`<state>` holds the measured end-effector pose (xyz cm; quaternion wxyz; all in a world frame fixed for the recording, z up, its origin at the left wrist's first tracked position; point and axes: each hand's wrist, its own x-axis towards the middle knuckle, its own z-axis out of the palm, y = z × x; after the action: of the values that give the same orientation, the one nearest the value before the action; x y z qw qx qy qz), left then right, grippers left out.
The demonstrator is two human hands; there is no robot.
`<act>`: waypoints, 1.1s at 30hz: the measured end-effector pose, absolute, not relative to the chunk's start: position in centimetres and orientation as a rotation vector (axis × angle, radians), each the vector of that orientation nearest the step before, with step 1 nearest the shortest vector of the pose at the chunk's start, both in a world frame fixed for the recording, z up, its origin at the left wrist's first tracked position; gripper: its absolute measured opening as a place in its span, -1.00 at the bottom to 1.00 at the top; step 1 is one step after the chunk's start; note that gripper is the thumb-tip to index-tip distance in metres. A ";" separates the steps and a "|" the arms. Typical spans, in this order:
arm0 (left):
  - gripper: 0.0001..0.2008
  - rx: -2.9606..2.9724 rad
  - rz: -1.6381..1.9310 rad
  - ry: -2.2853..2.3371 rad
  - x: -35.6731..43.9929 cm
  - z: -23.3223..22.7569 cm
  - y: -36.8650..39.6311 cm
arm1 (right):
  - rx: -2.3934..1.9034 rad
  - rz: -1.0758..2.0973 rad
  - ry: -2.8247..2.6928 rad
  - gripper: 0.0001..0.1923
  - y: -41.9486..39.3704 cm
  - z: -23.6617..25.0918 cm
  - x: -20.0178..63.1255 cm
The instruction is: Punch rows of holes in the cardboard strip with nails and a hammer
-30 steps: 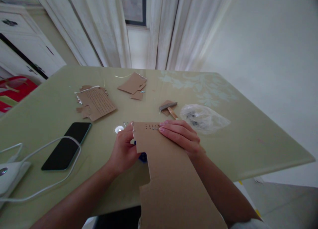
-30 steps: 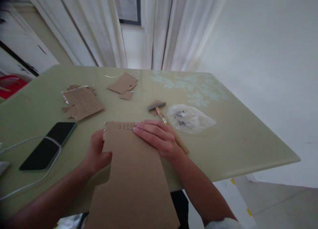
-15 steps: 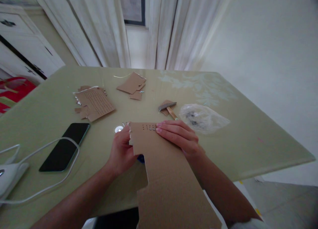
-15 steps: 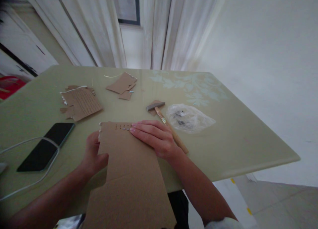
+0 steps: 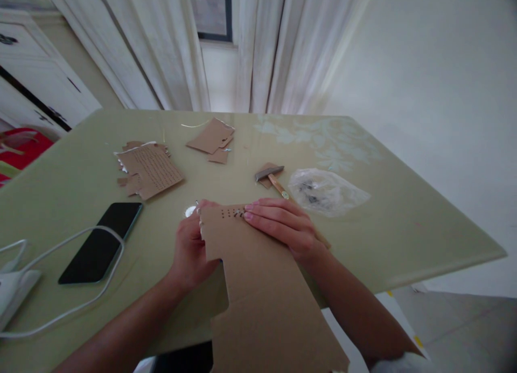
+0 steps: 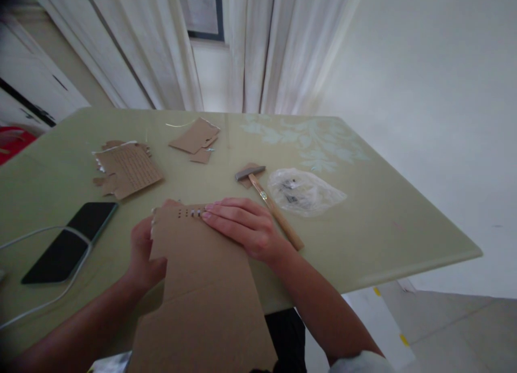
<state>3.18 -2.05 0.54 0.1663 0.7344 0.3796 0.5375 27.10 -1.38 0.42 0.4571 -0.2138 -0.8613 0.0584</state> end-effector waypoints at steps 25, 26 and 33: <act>-0.86 2.361 1.425 0.990 0.7 0.7 -0.5 | -0.488 0.002 -2.218 -0.60 -0.6 0.5 26.9; -0.87 2.373 1.436 0.968 0.9 0.6 -0.5 | -0.485 -0.007 -2.224 -0.61 -0.6 0.5 26.8; -0.90 2.353 1.482 0.955 1.5 0.4 -0.9 | -0.468 0.016 -2.259 -0.65 -0.4 0.7 27.0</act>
<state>1.46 -0.92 0.39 0.1008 0.7963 0.3231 0.5014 26.98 -0.42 0.71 0.4053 -0.1856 -0.8951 0.0065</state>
